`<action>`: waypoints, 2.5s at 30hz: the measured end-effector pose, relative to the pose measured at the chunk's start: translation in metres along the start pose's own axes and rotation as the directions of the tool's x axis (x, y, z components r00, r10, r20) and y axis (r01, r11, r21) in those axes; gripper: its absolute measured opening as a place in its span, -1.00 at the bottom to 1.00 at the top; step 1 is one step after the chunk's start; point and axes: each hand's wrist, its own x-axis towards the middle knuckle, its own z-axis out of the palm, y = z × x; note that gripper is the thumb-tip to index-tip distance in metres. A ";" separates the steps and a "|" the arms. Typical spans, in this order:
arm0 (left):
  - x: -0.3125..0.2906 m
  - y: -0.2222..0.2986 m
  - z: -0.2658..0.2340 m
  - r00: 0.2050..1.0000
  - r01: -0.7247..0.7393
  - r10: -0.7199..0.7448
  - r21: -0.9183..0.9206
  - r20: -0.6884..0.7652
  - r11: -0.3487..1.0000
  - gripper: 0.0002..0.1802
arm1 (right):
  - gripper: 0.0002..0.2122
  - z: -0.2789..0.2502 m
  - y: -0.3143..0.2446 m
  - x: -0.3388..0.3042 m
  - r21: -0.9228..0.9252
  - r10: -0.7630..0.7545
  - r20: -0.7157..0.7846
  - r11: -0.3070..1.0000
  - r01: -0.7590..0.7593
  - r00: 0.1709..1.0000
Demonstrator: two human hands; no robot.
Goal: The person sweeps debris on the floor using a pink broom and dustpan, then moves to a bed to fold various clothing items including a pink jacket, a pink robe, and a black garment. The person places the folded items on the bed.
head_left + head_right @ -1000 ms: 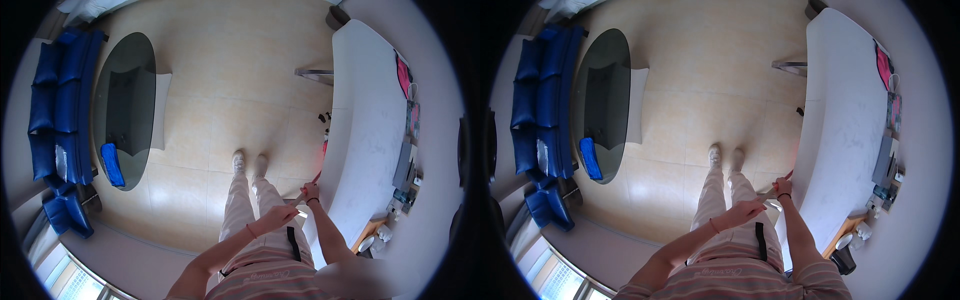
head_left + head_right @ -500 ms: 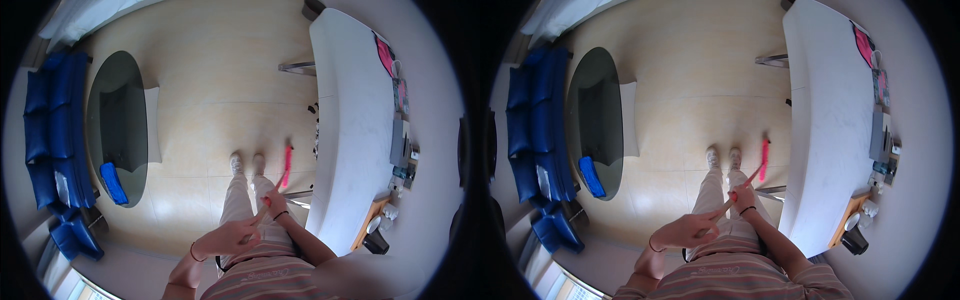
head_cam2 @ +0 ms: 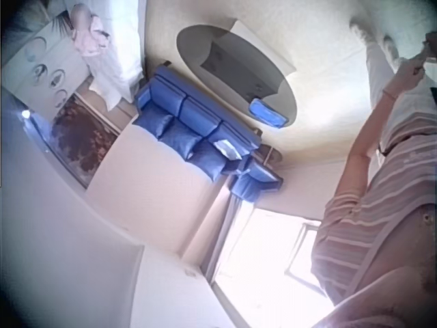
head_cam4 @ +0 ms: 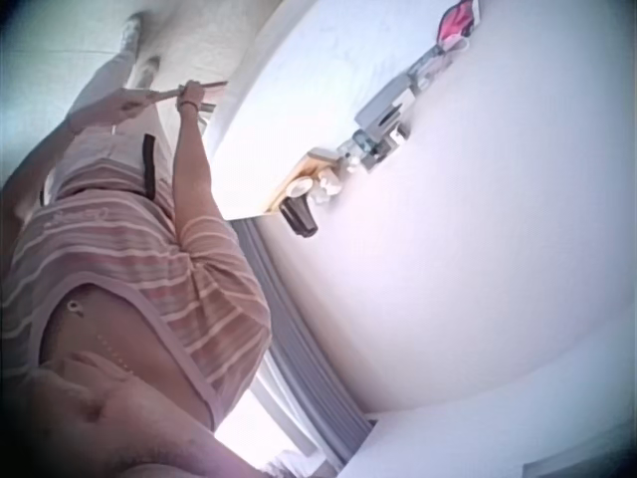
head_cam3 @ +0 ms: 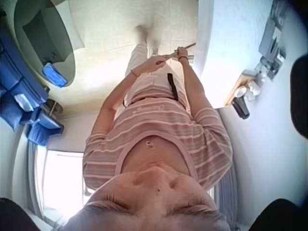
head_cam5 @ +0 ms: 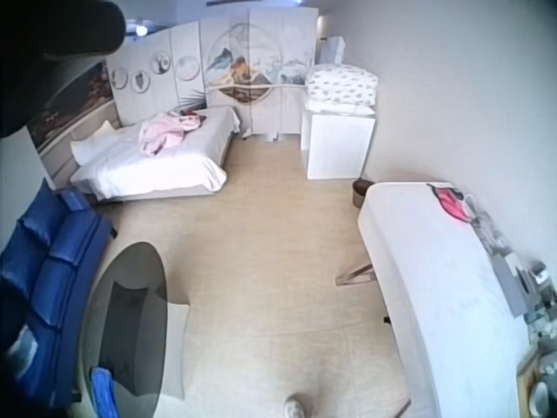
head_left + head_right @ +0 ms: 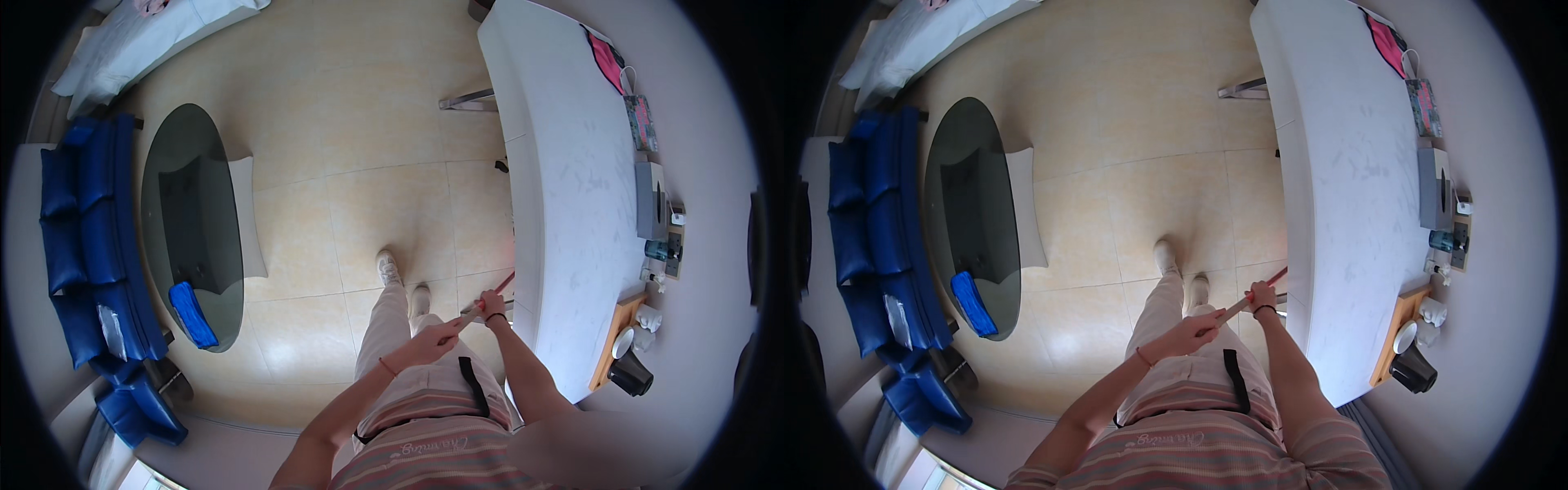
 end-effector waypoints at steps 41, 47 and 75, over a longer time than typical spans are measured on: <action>-0.185 0.150 0.076 0.870 0.421 -0.060 0.674 -0.489 0.607 -0.65 | -0.79 -0.070 -0.175 -0.113 0.299 -0.473 -0.341 0.765 0.571 0.812; -0.103 0.132 -0.022 0.911 0.289 0.030 0.688 -0.412 0.666 -0.77 | -0.85 -0.086 -0.201 -0.010 0.250 -0.371 -0.214 0.873 0.418 0.903; -0.034 0.265 -0.229 0.766 0.568 -0.331 0.339 -0.551 0.750 -0.72 | -0.80 -0.233 -0.328 0.143 0.074 -0.516 0.118 0.857 0.511 0.848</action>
